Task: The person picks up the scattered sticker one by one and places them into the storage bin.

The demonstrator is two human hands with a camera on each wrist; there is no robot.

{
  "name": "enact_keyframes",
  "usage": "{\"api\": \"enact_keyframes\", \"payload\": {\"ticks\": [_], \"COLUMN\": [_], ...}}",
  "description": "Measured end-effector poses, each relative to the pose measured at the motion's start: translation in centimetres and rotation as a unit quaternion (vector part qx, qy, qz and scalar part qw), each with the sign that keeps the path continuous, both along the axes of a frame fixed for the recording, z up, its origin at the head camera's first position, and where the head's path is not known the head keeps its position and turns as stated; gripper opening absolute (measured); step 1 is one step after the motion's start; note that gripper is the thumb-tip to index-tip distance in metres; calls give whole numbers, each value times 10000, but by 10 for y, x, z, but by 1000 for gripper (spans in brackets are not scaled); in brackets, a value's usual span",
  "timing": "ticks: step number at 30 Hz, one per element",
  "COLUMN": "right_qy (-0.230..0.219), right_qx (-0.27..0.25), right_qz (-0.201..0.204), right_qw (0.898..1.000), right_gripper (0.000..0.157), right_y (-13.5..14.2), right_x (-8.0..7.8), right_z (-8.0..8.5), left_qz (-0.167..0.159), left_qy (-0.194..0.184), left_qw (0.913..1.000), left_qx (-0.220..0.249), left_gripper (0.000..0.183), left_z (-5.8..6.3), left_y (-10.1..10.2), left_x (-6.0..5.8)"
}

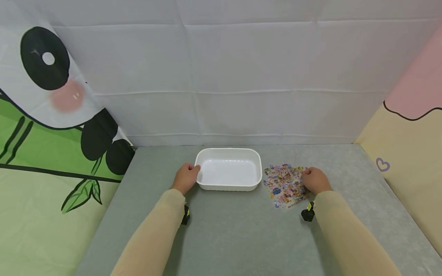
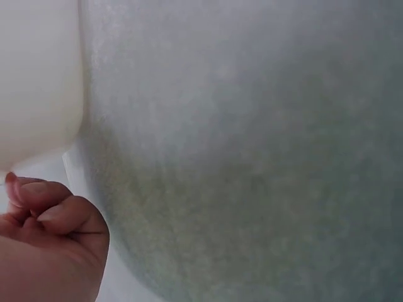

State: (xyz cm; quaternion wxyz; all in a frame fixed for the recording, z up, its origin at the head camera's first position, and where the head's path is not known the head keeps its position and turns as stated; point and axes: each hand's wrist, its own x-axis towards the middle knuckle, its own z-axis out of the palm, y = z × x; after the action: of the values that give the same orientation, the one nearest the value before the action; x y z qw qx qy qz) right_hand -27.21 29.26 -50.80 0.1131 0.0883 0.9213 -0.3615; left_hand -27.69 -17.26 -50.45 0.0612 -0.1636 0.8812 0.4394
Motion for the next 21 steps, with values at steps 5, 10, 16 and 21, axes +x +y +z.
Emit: {"api": "enact_keyframes", "payload": {"ticks": [5,10,16,21], "right_qy": [118,256,459,574], "right_qx": [-362,-699,-1022,-1325], "right_qz": [4,-150,-550,-891], "right_qw": [9993,9971,9922,9855], "right_gripper": [25,32,45,40], "right_y": [0,-1,-6,-18], "right_x": [3,1,-3,-4], "right_z": [9,18,31,45], "left_qz": [-146,-240,-302,-341], "left_qy": [29,64,82,135], "left_qw": [9999,9997,9995,9993], "left_qx": [-40,-56,-62,-99], "left_gripper": [36,36,36,36], "left_z": [2,2,3,2], "left_y": [-1,-2,-3,-3], "left_x": [0,0,0,0]}}
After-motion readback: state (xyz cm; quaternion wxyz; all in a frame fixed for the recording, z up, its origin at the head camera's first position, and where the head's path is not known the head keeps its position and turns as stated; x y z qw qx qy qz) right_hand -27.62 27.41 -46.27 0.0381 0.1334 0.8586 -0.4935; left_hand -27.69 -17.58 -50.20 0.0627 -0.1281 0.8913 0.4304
